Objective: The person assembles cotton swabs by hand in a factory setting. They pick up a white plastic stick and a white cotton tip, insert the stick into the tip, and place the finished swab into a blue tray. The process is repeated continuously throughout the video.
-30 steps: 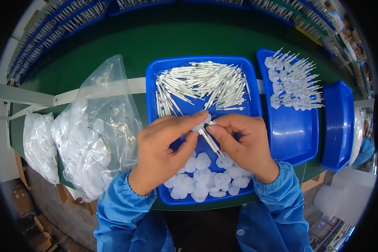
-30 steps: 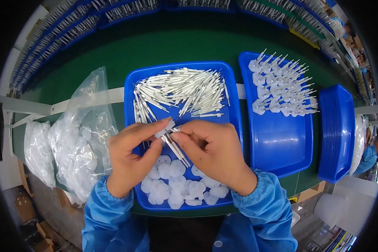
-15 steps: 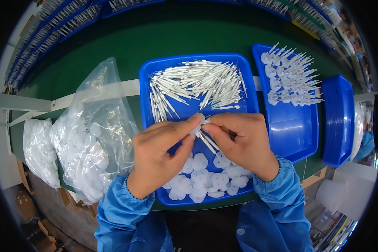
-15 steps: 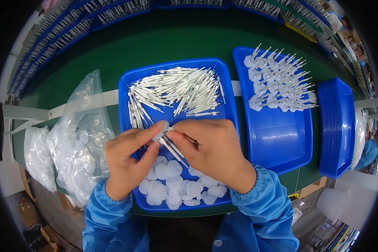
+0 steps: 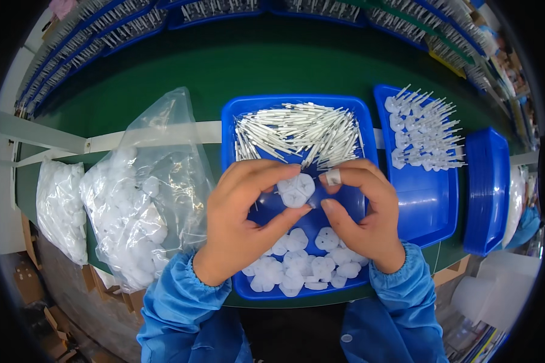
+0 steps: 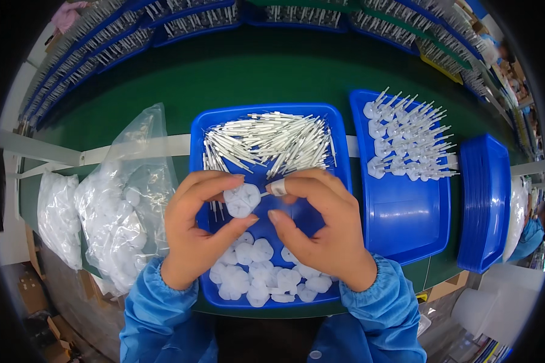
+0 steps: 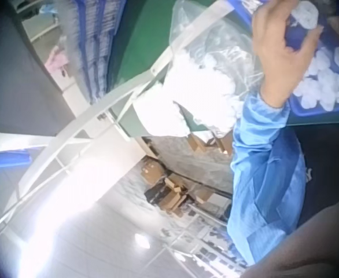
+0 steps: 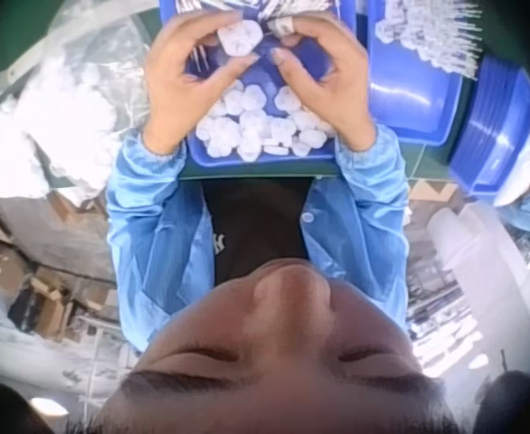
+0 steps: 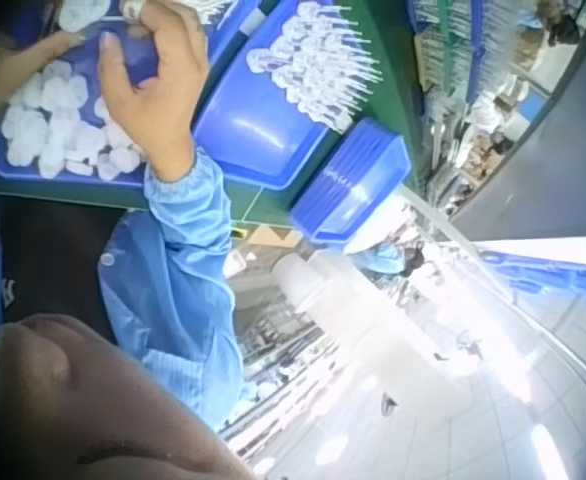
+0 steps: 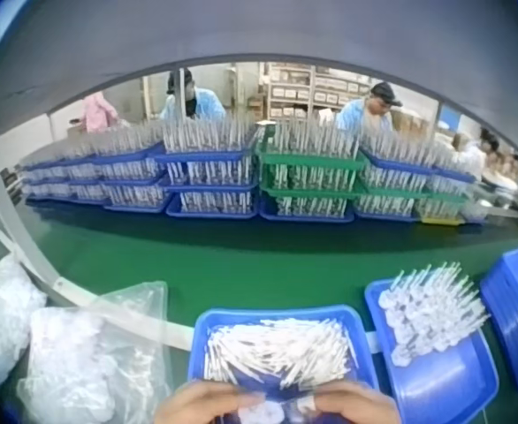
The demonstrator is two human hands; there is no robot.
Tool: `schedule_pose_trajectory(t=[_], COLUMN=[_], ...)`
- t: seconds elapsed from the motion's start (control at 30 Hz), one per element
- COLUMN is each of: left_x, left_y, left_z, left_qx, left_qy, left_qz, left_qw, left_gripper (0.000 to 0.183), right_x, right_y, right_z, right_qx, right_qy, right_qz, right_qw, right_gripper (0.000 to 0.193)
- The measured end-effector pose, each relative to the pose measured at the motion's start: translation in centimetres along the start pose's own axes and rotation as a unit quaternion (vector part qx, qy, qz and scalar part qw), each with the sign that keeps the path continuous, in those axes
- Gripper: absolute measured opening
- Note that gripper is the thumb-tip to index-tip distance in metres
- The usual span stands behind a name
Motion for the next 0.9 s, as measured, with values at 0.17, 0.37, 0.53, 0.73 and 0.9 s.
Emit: schedule_pose_trajectory(t=[0.17,0.37,0.53,0.73,0.9], left_x=[0.5,1.2,1.0,1.2,1.5], left_y=[0.2,0.5,0.4,0.7,0.6], left_z=[-1.2,-1.9,-1.8,-1.7,-1.9], left_qx=[0.071,0.132,0.109,0.128,0.134], left_qy=[-0.014,-0.036,-0.016,-0.031,-0.032], left_qz=[-0.022,-0.002,-0.016,0.002,0.017], left_qw=[0.997,0.991,0.994,0.991,0.99], left_gripper=[0.053,0.051,0.047,0.057,0.06], right_x=[1.4,2.1,3.0,2.5,2.2], right_y=[1.0,1.7,2.2,1.6,2.3], right_z=[-1.8,-2.9,-3.4,-2.6,-3.6], right_qx=[0.119,0.209,0.268,0.2,0.287], right_qy=[-0.149,-0.24,-0.343,-0.264,-0.277], right_qz=[0.039,0.038,0.048,0.053,0.044], right_qw=[0.981,0.947,0.899,0.942,0.916], right_gripper=[0.035,0.031,0.036,0.035,0.034])
Point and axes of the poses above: each hand's wrist, its own y-axis away from the middle knuckle, its own x-axis out of the palm, z = x × y, the point moved 9 cm from there along -y, towards the middle knuckle, and after that the axes turned 5 degrees about -z, right-handed, at the moved point
